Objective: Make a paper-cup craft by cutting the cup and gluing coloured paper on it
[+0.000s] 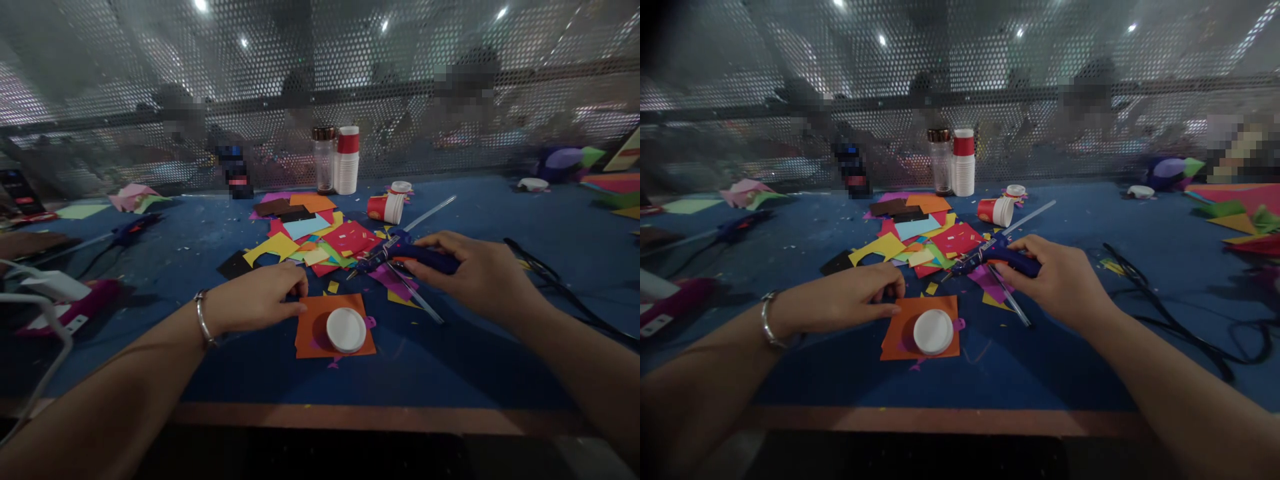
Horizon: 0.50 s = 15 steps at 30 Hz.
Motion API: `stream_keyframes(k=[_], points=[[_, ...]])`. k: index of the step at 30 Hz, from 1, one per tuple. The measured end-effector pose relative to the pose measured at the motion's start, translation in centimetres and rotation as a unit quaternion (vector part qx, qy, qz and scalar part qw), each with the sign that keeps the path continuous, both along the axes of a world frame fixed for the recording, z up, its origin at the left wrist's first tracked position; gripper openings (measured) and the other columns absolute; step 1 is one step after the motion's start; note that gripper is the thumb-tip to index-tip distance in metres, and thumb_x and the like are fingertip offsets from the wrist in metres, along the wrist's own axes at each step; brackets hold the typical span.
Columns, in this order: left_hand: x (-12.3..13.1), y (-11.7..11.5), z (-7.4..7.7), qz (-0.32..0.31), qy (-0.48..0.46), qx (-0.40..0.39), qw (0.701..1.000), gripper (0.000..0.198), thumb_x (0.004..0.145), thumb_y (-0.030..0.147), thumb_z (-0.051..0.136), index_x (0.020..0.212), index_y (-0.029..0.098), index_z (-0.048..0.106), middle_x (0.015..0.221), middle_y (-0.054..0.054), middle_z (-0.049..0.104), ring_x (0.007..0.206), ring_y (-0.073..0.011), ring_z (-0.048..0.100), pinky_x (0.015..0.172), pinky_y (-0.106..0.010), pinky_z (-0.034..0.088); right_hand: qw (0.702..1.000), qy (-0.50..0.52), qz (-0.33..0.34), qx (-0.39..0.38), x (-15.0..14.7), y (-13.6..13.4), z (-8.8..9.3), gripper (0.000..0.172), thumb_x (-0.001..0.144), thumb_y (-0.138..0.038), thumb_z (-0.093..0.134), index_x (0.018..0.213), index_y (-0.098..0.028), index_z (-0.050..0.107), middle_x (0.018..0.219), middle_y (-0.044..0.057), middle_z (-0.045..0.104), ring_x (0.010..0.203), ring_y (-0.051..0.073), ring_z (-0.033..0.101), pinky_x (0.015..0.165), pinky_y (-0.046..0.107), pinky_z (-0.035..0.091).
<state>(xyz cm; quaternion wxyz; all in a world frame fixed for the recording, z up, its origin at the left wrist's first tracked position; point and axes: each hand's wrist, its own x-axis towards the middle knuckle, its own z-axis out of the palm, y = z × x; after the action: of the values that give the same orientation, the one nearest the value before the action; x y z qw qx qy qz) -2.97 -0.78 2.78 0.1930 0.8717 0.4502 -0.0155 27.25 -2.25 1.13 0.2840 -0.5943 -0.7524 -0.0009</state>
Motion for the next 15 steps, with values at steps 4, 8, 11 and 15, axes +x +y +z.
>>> stream_keyframes(k=[4, 8, 11, 15], points=[[0.32, 0.39, 0.01, 0.005, -0.009, -0.011, 1.000, 0.011, 0.084, 0.027, 0.051, 0.087, 0.020, 0.059, 0.085, -0.004, 0.063, 0.070, -0.0165, 0.055, 0.063, -0.028, 0.041, 1.000, 0.001, 0.002, 0.002, 0.06, 0.04, -0.01, 0.030, 0.084, -0.051, 0.064, 0.093, -0.022, 0.070, 0.077, 0.006, 0.075, 0.060, 0.024, 0.066, 0.052, 0.034, 0.046], [0.34, 0.89, -0.15, 0.027, -0.042, -0.024, 0.998, 0.011, 0.084, 0.025, 0.049, 0.088, 0.019, 0.058, 0.086, -0.004, 0.064, 0.072, -0.0168, 0.056, 0.065, -0.028, 0.042, 1.000, 0.006, 0.007, 0.008, 0.25, 0.10, -0.21, 0.031, 0.084, -0.052, 0.063, 0.094, -0.023, 0.069, 0.078, 0.005, 0.075, 0.060, 0.023, 0.066, 0.052, 0.034, 0.047], [0.14, 0.98, -0.19, 0.025, -0.046, -0.041, 0.998, 0.016, 0.084, 0.032, 0.053, 0.092, 0.019, 0.059, 0.085, -0.003, 0.064, 0.071, -0.0160, 0.056, 0.063, -0.027, 0.042, 1.000, 0.009, 0.009, 0.010, 0.35, 0.09, -0.31, 0.030, 0.084, -0.051, 0.064, 0.095, -0.024, 0.069, 0.078, 0.005, 0.075, 0.060, 0.023, 0.065, 0.052, 0.034, 0.047], [-0.02, 0.74, 0.02, 0.016, -0.003, -0.045, 0.999, 0.022, 0.082, 0.038, 0.059, 0.090, 0.019, 0.060, 0.083, -0.003, 0.063, 0.069, -0.0159, 0.054, 0.061, -0.026, 0.040, 1.000, 0.008, 0.006, 0.006, 0.35, 0.04, -0.25, 0.029, 0.084, -0.052, 0.063, 0.094, -0.025, 0.069, 0.079, 0.005, 0.076, 0.059, 0.023, 0.065, 0.051, 0.034, 0.045]])
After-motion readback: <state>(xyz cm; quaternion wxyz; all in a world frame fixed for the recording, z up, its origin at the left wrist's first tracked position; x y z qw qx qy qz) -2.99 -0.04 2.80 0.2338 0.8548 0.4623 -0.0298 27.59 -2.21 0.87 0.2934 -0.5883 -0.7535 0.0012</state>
